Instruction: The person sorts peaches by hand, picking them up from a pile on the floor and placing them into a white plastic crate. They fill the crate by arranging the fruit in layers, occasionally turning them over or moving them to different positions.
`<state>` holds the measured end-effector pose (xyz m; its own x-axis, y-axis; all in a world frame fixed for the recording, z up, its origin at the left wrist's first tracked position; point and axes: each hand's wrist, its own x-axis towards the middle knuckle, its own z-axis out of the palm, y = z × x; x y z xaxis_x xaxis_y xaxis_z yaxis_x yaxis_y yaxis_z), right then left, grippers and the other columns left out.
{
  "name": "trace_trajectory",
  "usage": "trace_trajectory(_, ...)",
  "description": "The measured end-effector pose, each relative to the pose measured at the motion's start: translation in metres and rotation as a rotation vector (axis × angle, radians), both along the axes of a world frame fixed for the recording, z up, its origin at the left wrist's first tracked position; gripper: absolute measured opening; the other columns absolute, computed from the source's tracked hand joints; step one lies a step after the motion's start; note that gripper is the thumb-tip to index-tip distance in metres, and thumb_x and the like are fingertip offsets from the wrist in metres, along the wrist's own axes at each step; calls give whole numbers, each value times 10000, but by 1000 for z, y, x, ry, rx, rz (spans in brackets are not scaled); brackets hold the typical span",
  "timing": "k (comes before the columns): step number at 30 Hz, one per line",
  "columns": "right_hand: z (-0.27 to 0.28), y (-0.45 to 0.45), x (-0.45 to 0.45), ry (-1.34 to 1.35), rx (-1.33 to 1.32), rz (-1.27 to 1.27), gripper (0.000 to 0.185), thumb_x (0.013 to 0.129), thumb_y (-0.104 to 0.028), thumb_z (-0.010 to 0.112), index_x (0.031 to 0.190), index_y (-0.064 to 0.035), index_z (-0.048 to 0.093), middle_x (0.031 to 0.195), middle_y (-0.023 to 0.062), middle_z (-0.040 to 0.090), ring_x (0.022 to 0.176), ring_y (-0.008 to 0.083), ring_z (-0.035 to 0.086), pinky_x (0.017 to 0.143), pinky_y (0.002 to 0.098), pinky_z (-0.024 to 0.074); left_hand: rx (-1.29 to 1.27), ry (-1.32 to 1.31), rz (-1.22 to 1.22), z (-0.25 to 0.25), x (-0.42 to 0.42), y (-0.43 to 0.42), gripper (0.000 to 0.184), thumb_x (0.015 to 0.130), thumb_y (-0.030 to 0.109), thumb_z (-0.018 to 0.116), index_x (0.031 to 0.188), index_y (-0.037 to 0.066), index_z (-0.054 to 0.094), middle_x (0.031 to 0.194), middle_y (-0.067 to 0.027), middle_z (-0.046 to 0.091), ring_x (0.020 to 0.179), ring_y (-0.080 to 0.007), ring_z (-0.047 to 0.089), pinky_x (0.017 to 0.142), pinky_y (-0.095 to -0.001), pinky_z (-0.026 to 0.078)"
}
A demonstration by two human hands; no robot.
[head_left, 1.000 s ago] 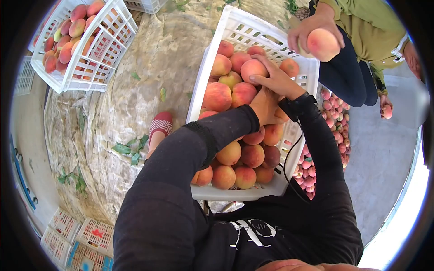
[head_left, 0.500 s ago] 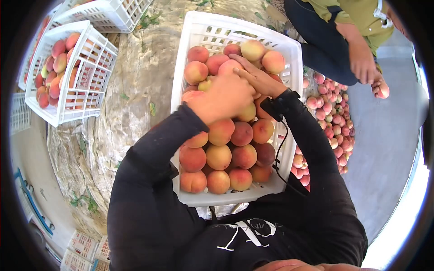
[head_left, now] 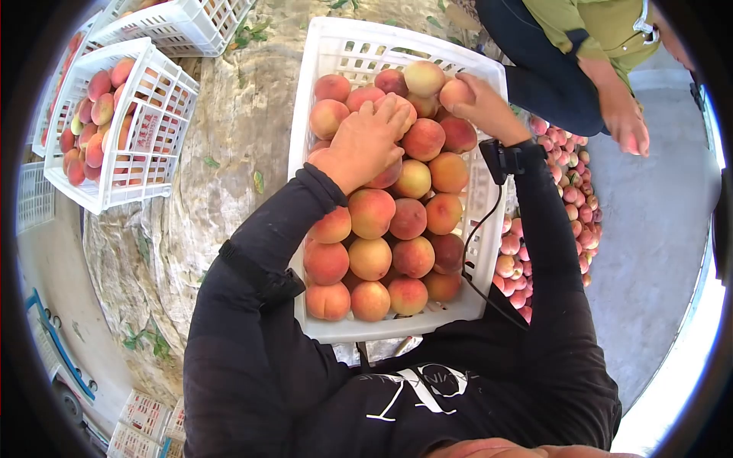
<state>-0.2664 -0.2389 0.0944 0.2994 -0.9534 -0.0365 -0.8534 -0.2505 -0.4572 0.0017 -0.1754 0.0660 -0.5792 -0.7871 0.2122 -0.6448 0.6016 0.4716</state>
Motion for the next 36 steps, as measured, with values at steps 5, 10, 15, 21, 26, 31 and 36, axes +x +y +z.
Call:
trace_trajectory(5,-14,-8,-4,39,60,-28,681,734,-271,767,1290,-33,453,1224,183,551,1106,332,578,940,387,474,-93,-27,30,-2,-2,4,651,749,230,714,1328,62,466,1314,-199,497,1015,-333,562,823,-425,493)
trace_trajectory(10,25,10,43,-610,445,-108,660,771,-181,779,1323,-58,438,1224,82,524,1129,162,535,960,288,461,-157,-82,29,2,-9,2,593,741,171,667,1285,23,486,1186,-170,546,1011,-314,539,874,-418,424)
trace_trajectory(15,33,-6,102,-690,509,124,698,776,-131,764,1366,-52,399,1268,89,506,1144,153,520,981,283,441,-334,-536,82,3,-20,8,485,820,228,540,1252,9,513,1238,-128,550,1187,-270,491,1027,-405,330)
trace_trajectory(21,37,-34,144,-194,327,534,565,863,-201,645,1390,-91,473,1327,88,542,1138,207,552,1035,310,380,-260,-829,45,17,-27,13,531,892,276,490,1356,18,475,1358,-105,510,1262,-244,456,1097,-423,235)
trace_trajectory(26,11,-34,163,95,619,585,423,950,-317,489,1307,-113,589,1154,103,671,1071,212,609,965,302,438,-218,-713,77,7,-28,16,584,891,315,494,1406,41,457,1407,-121,480,1322,-264,404,1101,-479,229)
trace_trajectory(31,-3,-36,164,112,636,533,423,951,-325,485,1306,-122,591,1121,130,680,1006,229,636,910,314,472,-137,-462,132,-8,-22,19,619,883,362,511,1396,21,454,1416,-161,458,1321,-325,405,1097,-509,237)
trace_trajectory(36,17,-22,124,-269,361,141,394,946,-284,500,1271,-83,598,1104,173,671,952,235,649,872,333,486,-207,-430,190,-1,-18,20,688,858,388,559,1406,6,395,1406,-183,436,1286,-362,418,1081,-535,264)
